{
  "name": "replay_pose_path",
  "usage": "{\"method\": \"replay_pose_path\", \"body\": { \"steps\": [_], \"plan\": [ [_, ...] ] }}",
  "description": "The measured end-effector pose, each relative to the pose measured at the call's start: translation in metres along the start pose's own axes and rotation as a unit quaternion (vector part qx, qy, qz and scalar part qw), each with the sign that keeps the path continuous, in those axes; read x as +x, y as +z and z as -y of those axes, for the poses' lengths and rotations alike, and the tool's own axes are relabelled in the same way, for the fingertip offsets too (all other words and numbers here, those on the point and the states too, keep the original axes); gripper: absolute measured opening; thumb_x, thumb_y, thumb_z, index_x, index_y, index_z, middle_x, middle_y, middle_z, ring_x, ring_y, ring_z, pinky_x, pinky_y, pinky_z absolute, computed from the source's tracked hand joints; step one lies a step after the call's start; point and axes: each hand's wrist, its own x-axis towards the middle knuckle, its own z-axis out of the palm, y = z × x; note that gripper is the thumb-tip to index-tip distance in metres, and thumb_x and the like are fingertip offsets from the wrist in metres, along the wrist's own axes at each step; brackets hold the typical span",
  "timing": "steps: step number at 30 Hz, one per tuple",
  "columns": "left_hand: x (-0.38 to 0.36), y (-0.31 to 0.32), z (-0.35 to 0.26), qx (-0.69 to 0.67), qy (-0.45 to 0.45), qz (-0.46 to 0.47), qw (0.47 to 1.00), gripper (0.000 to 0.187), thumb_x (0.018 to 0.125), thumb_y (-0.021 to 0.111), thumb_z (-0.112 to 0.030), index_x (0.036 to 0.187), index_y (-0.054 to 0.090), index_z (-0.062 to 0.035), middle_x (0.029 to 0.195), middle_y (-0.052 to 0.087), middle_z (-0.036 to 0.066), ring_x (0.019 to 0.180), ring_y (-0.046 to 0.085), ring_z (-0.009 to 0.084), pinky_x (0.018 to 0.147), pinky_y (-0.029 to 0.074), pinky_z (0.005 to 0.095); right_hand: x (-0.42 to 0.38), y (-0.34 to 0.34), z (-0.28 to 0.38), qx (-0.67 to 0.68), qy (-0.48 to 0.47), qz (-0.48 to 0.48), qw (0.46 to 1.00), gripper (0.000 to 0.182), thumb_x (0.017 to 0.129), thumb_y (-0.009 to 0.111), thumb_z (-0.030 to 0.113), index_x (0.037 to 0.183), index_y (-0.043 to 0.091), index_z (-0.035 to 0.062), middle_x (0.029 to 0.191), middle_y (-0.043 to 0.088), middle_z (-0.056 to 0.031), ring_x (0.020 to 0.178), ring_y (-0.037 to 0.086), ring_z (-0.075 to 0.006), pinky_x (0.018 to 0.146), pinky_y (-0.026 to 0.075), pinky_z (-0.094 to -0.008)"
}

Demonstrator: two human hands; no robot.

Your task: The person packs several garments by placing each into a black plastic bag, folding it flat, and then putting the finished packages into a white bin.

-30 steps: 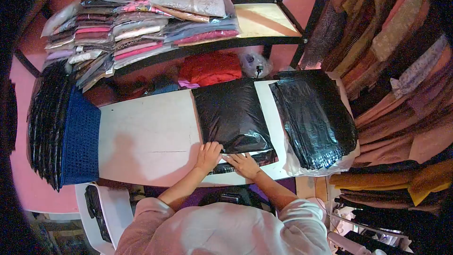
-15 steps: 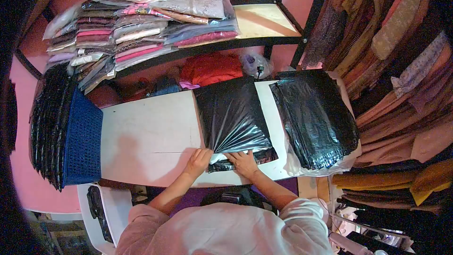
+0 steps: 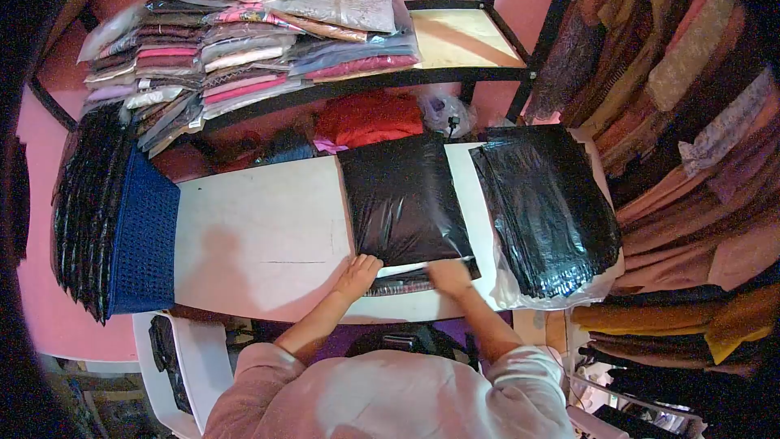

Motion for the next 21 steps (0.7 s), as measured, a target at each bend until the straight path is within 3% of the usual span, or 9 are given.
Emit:
{"method": "replay_pose_path", "body": {
  "steps": [2, 3, 6, 8, 9, 12, 15, 20, 21],
  "plan": [
    [0.001, -0.007, -0.004, 0.011, 0.006, 0.011, 1.000, 0.022, 0.073, 0.046, -0.005, 0.095, 0.051, -0.0052, 0.091, 0.049, 0.007, 0.089, 0.048, 0.0236, 0.078, 0.041, 0.0360, -0.023, -0.006, -0.023, -0.025, 0.038, -0.063, 0.997, 0.029, 0.078, 0.050, 0.028, 0.095, 0.054, 0.0043, 0.076, 0.060, -0.0144, 0.072, 0.057, -0.0305, 0.071, 0.041, -0.0408],
    [0.000, -0.010, -0.005, 0.024, 0.015, 0.024, 0.999, 0.023, 0.073, 0.046, -0.005, 0.095, 0.051, -0.0048, 0.091, 0.049, 0.007, 0.089, 0.048, 0.0238, 0.079, 0.041, 0.0372, -0.030, -0.014, -0.027, -0.025, 0.037, -0.062, 0.997, 0.029, 0.078, 0.050, 0.028, 0.095, 0.054, 0.0043, 0.076, 0.060, -0.0144, 0.072, 0.057, -0.0305, 0.071, 0.041, -0.0408],
    [-0.008, -0.001, 0.009, -0.004, 0.067, 0.060, 0.996, 0.029, 0.073, 0.050, -0.008, 0.102, 0.050, -0.0033, 0.097, 0.049, 0.010, 0.095, 0.048, 0.0252, 0.082, 0.040, 0.0405, -0.047, -0.036, -0.038, 0.019, -0.064, -0.081, 0.995, 0.046, 0.079, 0.050, 0.036, 0.108, 0.049, 0.0009, 0.090, 0.055, -0.0174, 0.084, 0.052, -0.0315, 0.081, 0.037, -0.0401],
    [-0.018, -0.010, 0.007, -0.034, 0.090, 0.039, 0.995, 0.033, 0.073, 0.053, -0.011, 0.105, 0.049, -0.0025, 0.101, 0.049, 0.012, 0.099, 0.047, 0.0265, 0.085, 0.039, 0.0416, -0.055, -0.049, -0.047, 0.018, -0.199, -0.078, 0.977, 0.058, 0.079, 0.051, 0.043, 0.121, 0.042, 0.0040, 0.104, 0.046, -0.0201, 0.097, 0.045, -0.0338, 0.087, 0.035, -0.0399],
    [-0.023, -0.014, 0.005, -0.066, 0.111, 0.020, 0.991, 0.038, 0.073, 0.056, -0.014, 0.108, 0.049, -0.0017, 0.105, 0.049, 0.015, 0.103, 0.046, 0.0277, 0.088, 0.038, 0.0427, -0.056, -0.060, -0.045, 0.001, -0.196, -0.010, 0.981, 0.060, 0.080, 0.051, 0.043, 0.126, 0.038, 0.0073, 0.108, 0.042, -0.0203, 0.100, 0.043, -0.0334, 0.087, 0.035, -0.0412],
    [-0.032, -0.007, 0.012, -0.037, 0.138, 0.029, 0.989, 0.045, 0.072, 0.060, -0.022, 0.109, 0.049, -0.0007, 0.108, 0.048, 0.019, 0.105, 0.045, 0.0310, 0.092, 0.036, 0.0427, -0.051, -0.050, -0.050, -0.037, -0.219, -0.053, 0.973, 0.057, 0.080, 0.050, 0.041, 0.128, 0.037, 0.0134, 0.108, 0.045, -0.0211, 0.099, 0.045, -0.0331, 0.091, 0.033, -0.0415],
    [-0.033, 0.017, 0.027, 0.100, 0.182, 0.005, 0.978, 0.046, 0.072, 0.061, -0.028, 0.107, 0.051, 0.0000, 0.108, 0.049, 0.018, 0.105, 0.046, 0.0317, 0.096, 0.033, 0.0428, -0.050, -0.038, -0.053, -0.090, -0.186, -0.049, 0.977, 0.043, 0.079, 0.051, 0.029, 0.116, 0.045, 0.0073, 0.109, 0.047, -0.0182, 0.102, 0.046, -0.0313, 0.092, 0.033, -0.0409],
    [-0.040, 0.002, 0.016, 0.047, 0.148, 0.005, 0.988, 0.042, 0.072, 0.060, -0.026, 0.106, 0.051, -0.0010, 0.117, 0.047, 0.017, 0.112, 0.043, 0.0284, 0.100, 0.029, 0.0422, -0.047, -0.032, -0.064, -0.126, -0.197, -0.100, 0.967, 0.027, 0.077, 0.050, 0.015, 0.102, 0.051, 0.0053, 0.102, 0.053, -0.0135, 0.100, 0.050, -0.0276, 0.090, 0.037, -0.0372],
    [-0.039, -0.002, 0.011, 0.021, 0.119, 0.003, 0.993, 0.040, 0.072, 0.059, -0.025, 0.104, 0.052, -0.0017, 0.118, 0.047, 0.016, 0.114, 0.042, 0.0272, 0.100, 0.028, 0.0422, -0.046, -0.036, -0.066, -0.057, -0.183, -0.104, 0.976, 0.022, 0.078, 0.048, 0.012, 0.098, 0.052, 0.0041, 0.102, 0.055, -0.0136, 0.098, 0.052, -0.0276, 0.087, 0.040, -0.0365]
  ]
}}
